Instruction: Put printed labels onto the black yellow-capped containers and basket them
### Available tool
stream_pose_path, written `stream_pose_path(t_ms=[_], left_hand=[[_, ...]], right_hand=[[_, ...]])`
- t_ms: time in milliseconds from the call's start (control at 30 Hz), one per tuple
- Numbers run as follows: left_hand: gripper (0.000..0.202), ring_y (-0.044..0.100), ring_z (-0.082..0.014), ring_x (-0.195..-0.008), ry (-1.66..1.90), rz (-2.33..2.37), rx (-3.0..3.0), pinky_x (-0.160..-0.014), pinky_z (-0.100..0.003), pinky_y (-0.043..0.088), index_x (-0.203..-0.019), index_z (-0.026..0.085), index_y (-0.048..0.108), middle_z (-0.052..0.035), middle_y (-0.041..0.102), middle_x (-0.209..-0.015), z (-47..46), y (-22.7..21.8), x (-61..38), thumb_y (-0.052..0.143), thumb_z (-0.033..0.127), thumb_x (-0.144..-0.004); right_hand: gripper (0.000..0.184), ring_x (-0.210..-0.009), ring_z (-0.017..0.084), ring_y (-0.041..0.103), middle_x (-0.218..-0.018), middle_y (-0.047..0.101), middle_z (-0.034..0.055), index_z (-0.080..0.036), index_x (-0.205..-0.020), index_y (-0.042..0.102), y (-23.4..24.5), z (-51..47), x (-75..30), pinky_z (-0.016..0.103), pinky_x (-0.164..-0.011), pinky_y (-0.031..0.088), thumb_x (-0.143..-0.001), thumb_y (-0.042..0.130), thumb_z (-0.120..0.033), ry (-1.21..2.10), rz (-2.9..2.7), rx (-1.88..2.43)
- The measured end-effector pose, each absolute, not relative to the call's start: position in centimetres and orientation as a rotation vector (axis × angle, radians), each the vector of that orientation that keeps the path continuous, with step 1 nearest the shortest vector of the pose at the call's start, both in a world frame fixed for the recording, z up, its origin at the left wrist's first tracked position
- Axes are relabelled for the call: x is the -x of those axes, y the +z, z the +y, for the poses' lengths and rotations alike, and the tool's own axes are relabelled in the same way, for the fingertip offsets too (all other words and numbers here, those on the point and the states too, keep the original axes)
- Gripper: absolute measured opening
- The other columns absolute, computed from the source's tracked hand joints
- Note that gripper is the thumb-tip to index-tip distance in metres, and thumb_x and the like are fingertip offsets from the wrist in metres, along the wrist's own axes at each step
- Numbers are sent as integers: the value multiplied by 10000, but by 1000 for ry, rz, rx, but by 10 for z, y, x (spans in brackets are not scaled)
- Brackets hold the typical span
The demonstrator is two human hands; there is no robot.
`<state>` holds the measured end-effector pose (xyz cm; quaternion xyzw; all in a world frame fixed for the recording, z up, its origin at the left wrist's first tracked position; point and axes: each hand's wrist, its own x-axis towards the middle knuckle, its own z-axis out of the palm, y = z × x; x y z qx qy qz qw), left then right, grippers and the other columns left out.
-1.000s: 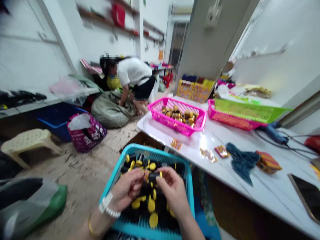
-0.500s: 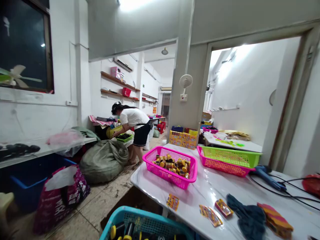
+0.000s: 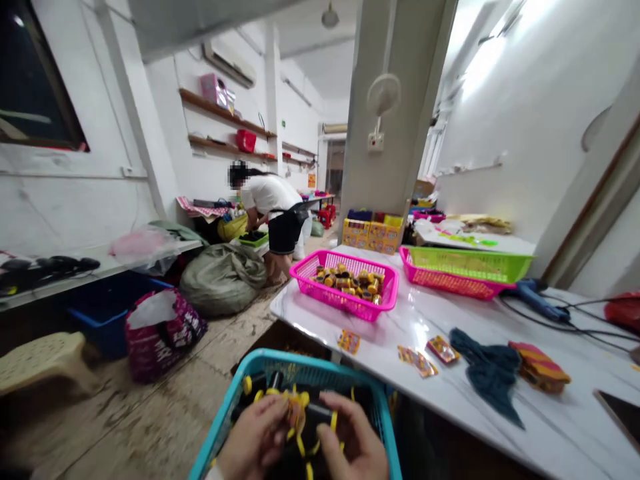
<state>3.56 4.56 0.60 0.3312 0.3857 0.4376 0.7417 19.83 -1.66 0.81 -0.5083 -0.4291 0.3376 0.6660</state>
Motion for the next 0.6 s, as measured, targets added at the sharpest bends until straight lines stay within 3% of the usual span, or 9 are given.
stream_pose_path(t_ms=[67, 233, 400, 600], left_hand=[[367, 344, -31, -438, 964, 853, -664, -372, -156, 152, -755, 113, 678, 30, 515, -564, 46, 20, -37, 865, 414, -657], [232, 428, -23, -486, 922, 825, -551, -353, -114, 213, -805, 99, 668, -4, 599, -704, 60, 33, -50, 828, 238, -710], [254, 452, -21, -482, 865, 756, -509, -343, -106, 230, -839, 87, 673, -1, 597, -704, 61, 32, -61, 835, 236, -712], [261, 428, -8, -455, 828, 698, -441, -322, -110, 222, -806, 88, 655, 0, 612, -730, 60, 32, -64, 845, 210, -676]], right_hand=[[329, -946, 252, 728, -1109, 748, 87, -253, -1049, 738, 17, -20, -203, 342, -838, 614, -753, 789, -389, 897, -927, 1121], [410, -867, 189, 700, -1036, 733, 43, -250, -1068, 726, 29, -10, -213, 316, -755, 617, -691, 847, -358, 996, -677, 944], [352, -877, 178, 694, -967, 747, 41, -210, -1046, 729, 25, -6, -213, 308, -810, 591, -730, 827, -332, 1033, -768, 1073], [298, -825, 171, 685, -897, 735, 30, -192, -1012, 700, 26, -9, -214, 294, -783, 566, -777, 769, -362, 836, -864, 1268]])
